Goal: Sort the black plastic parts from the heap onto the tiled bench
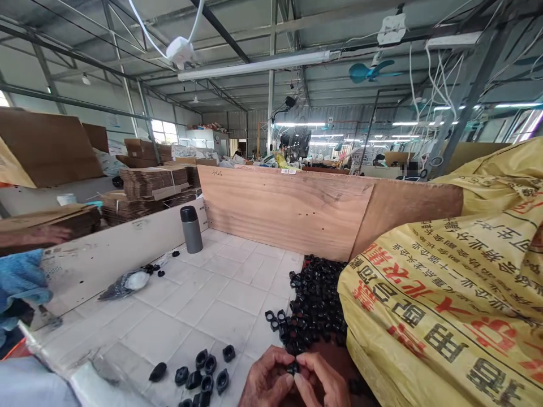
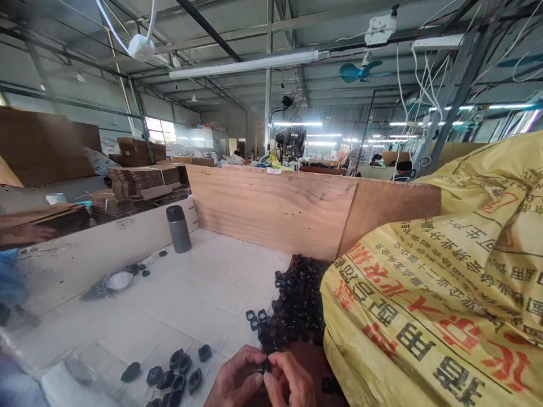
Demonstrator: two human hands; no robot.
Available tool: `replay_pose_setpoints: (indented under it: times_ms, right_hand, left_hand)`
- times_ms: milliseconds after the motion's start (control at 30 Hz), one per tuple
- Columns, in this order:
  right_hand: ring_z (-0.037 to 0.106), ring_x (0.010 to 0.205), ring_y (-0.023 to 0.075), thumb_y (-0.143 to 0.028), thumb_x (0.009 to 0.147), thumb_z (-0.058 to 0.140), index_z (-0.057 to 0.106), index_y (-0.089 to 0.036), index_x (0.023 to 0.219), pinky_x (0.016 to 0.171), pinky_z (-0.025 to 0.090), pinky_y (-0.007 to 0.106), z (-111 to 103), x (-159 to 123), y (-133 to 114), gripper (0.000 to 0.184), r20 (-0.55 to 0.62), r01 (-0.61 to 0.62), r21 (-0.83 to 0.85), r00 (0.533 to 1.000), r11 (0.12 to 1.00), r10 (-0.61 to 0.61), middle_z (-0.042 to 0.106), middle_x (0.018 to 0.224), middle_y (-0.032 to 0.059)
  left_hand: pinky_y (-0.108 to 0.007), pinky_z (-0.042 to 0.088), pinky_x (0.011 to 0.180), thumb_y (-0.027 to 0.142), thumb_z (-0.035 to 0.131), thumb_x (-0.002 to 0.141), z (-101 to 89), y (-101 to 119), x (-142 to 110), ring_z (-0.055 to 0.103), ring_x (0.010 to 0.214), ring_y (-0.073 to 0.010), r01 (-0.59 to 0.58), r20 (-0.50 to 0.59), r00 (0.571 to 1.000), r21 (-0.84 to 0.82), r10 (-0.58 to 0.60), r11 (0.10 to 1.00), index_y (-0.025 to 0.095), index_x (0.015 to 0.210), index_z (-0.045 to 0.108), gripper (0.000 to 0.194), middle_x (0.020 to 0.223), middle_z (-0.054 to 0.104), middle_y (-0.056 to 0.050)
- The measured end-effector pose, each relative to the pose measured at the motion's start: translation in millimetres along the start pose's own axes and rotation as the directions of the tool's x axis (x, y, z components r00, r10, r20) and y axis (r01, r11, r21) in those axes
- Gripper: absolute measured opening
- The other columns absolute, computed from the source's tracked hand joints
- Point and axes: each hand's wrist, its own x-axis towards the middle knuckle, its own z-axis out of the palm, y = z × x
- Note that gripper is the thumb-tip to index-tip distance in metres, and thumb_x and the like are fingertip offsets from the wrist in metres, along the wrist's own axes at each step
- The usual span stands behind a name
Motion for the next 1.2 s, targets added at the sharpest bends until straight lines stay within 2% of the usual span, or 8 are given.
replay_pose_setpoints:
  times_ms: [167, 267, 367, 733, 900, 1067, 1133, 1200]
  right_hand:
    - [0.064, 0.063, 0.0155, -0.038, 0.097, 0.054, 0.064, -0.023, 0.088, 0.062, 0.050, 0.023, -15, 3, -23, 0.020, 0.082, -0.093, 0.047, 0.993, 0.994, 0.089, 0.066, 0.071, 0.0001]
    - [0.065, 0.073, 0.0167, -0.035, 0.096, 0.056, 0.064, -0.021, 0.102, 0.069, 0.051, 0.025, -18, 3, -26, 0.017, 0.153, -0.102, 0.091, 0.984, 0.991, 0.087, 0.068, 0.082, 0.0024]
    - [0.064, 0.065, 0.0151, -0.034, 0.098, 0.052, 0.062, -0.021, 0.089, 0.062, 0.049, 0.023, -17, 1, -24, 0.019, 0.158, -0.160, 0.114, 0.977, 0.981, 0.141, 0.067, 0.076, 0.0015]
    - [0.066, 0.070, 0.0173, -0.035, 0.097, 0.052, 0.062, -0.021, 0.099, 0.067, 0.052, 0.026, -16, -1, -26, 0.018, 0.172, -0.168, 0.105, 0.974, 0.980, 0.149, 0.069, 0.082, 0.0040]
    - [0.061, 0.055, 0.0147, -0.036, 0.093, 0.053, 0.061, -0.020, 0.095, 0.051, 0.047, 0.023, -11, 0, -30, 0.017, 0.186, -0.332, 0.237, 0.938, 0.913, 0.293, 0.065, 0.069, 0.0001]
    - [0.057, 0.048, 0.0127, -0.034, 0.091, 0.054, 0.059, -0.019, 0.091, 0.052, 0.045, 0.022, -3, -4, -34, 0.016, 0.310, -0.542, 0.389, 0.839, 0.745, 0.448, 0.057, 0.055, -0.0059]
    - [0.055, 0.046, 0.0118, -0.036, 0.094, 0.050, 0.059, -0.019, 0.082, 0.052, 0.043, 0.022, 0, -5, -34, 0.022, 0.317, -0.537, 0.340, 0.839, 0.772, 0.443, 0.056, 0.053, -0.0055]
    - [0.055, 0.049, 0.0117, -0.037, 0.095, 0.051, 0.058, -0.019, 0.074, 0.053, 0.041, 0.022, -1, -5, -31, 0.028, 0.246, -0.437, 0.183, 0.888, 0.881, 0.389, 0.058, 0.056, -0.0034]
  left_hand:
    - [-0.034, 0.051, 0.089, 0.039, 0.075, 0.082, 9.9, 21, -8, 0.065, 0.097, -0.0224, 0.032, -0.080, 0.996, 0.098, -0.024, 0.995, 0.020, 0.101, 0.068, 0.027, 0.101, 0.069, -0.005]
    - [-0.035, 0.052, 0.090, 0.037, 0.074, 0.083, 9.0, 20, -8, 0.066, 0.095, -0.0213, 0.049, -0.044, 0.998, 0.033, -0.048, 0.998, 0.020, 0.104, 0.069, 0.027, 0.103, 0.069, -0.006]
    - [-0.033, 0.054, 0.085, 0.035, 0.075, 0.082, 7.7, 16, -7, 0.066, 0.088, -0.0184, 0.039, -0.021, 0.999, -0.028, -0.039, 0.999, 0.020, 0.104, 0.070, 0.027, 0.103, 0.067, -0.005]
    - [-0.034, 0.054, 0.085, 0.037, 0.075, 0.081, 7.5, 17, -9, 0.066, 0.084, -0.0175, 0.063, -0.035, 0.997, -0.012, -0.064, 0.998, 0.018, 0.104, 0.067, 0.031, 0.097, 0.069, -0.004]
    - [-0.035, 0.055, 0.085, 0.036, 0.069, 0.086, 6.7, 16, -10, 0.067, 0.088, -0.0192, 0.005, -0.044, 0.999, 0.200, 0.004, 0.980, 0.019, 0.106, 0.066, 0.026, 0.099, 0.068, -0.005]
    - [-0.038, 0.051, 0.097, 0.025, 0.051, 0.097, 3.8, 21, -21, 0.062, 0.109, -0.0212, -0.213, 0.092, 0.975, 0.662, 0.204, 0.718, 0.024, 0.116, 0.062, 0.023, 0.113, 0.065, -0.007]
    - [-0.036, 0.052, 0.096, 0.022, 0.045, 0.098, 0.7, 24, -28, 0.063, 0.108, -0.0201, -0.278, 0.183, 0.959, 0.741, 0.215, 0.611, 0.024, 0.119, 0.059, 0.025, 0.114, 0.065, -0.007]
    - [-0.033, 0.054, 0.091, 0.020, 0.045, 0.098, -6.1, 27, -36, 0.065, 0.102, -0.0188, -0.312, 0.243, 0.949, 0.806, 0.198, 0.503, 0.023, 0.118, 0.057, 0.024, 0.112, 0.065, -0.007]
